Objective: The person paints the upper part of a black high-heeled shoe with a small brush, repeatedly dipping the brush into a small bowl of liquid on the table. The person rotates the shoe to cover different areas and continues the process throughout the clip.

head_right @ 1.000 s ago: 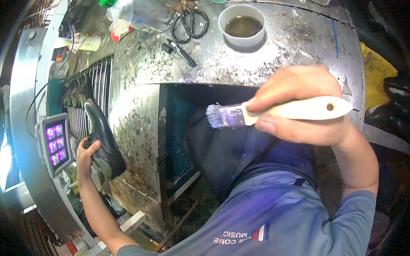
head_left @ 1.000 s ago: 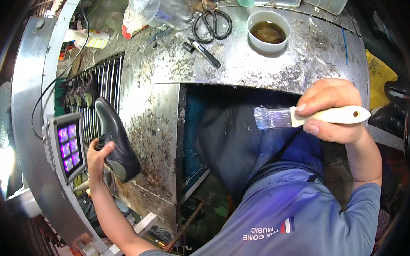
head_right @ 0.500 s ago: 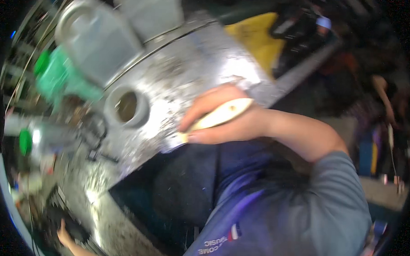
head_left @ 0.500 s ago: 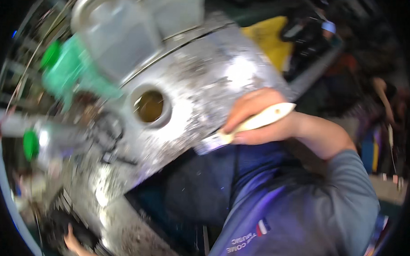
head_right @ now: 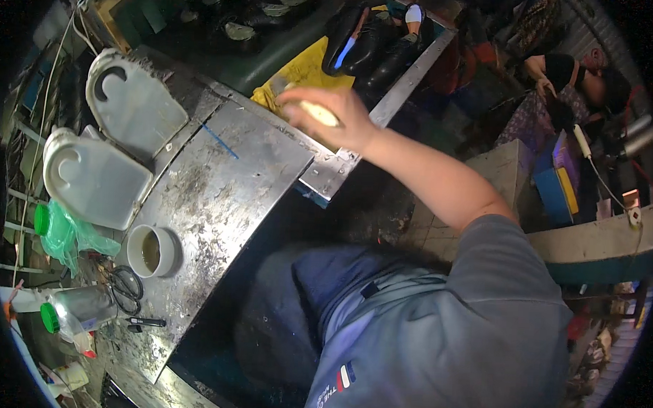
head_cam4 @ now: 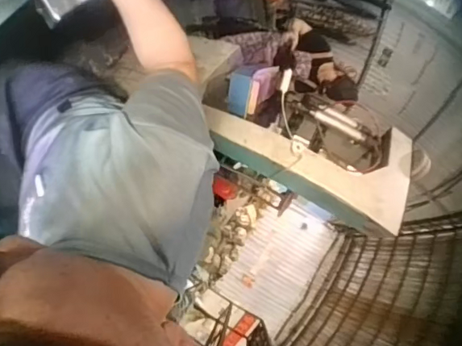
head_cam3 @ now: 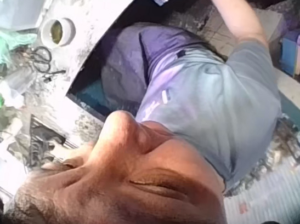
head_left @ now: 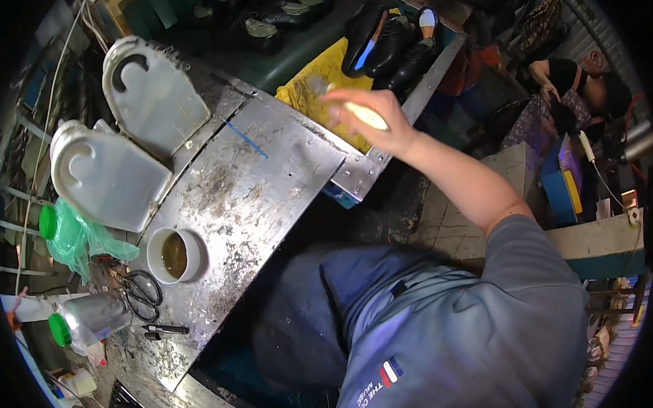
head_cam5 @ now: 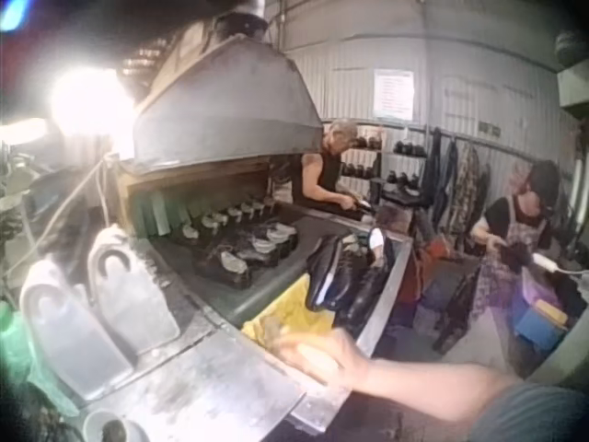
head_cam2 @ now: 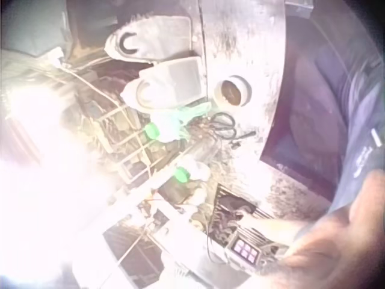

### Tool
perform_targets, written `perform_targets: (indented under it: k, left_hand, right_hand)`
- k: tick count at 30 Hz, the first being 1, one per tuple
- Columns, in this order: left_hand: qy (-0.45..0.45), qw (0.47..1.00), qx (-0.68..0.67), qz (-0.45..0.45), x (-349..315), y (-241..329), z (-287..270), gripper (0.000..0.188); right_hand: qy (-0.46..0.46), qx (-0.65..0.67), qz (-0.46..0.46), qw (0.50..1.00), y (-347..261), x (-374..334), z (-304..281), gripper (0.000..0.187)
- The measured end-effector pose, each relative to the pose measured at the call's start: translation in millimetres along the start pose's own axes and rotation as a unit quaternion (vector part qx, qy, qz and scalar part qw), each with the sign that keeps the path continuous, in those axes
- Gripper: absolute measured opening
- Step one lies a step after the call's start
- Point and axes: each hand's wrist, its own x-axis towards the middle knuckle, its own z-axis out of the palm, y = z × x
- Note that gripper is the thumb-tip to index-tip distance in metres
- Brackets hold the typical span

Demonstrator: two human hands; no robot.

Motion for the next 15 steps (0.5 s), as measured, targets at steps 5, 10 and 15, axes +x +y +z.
perform_targets:
  k: [5, 10, 15]
  left_hand:
    - [0.027, 0.999, 0.007, 0.027, -54.4, 41.1, -33.4, 0.038]
    - [0.037, 0.999, 0.024, 0.033, -100.4, 71.8, -66.9, 0.036]
    - [0.041, 0.999, 0.027, 0.02, -138.5, 86.9, -96.7, 0.034]
  right_hand:
    - [0.092, -0.44, -0.071, 0.891, 126.4, 18.5, -49.3, 0.034]
    - [0.066, -0.604, -0.07, 0.791, 206.2, 34.6, -73.7, 0.045]
    - [0.04, -0.514, -0.05, 0.855, 218.2, 56.9, -88.6, 0.05]
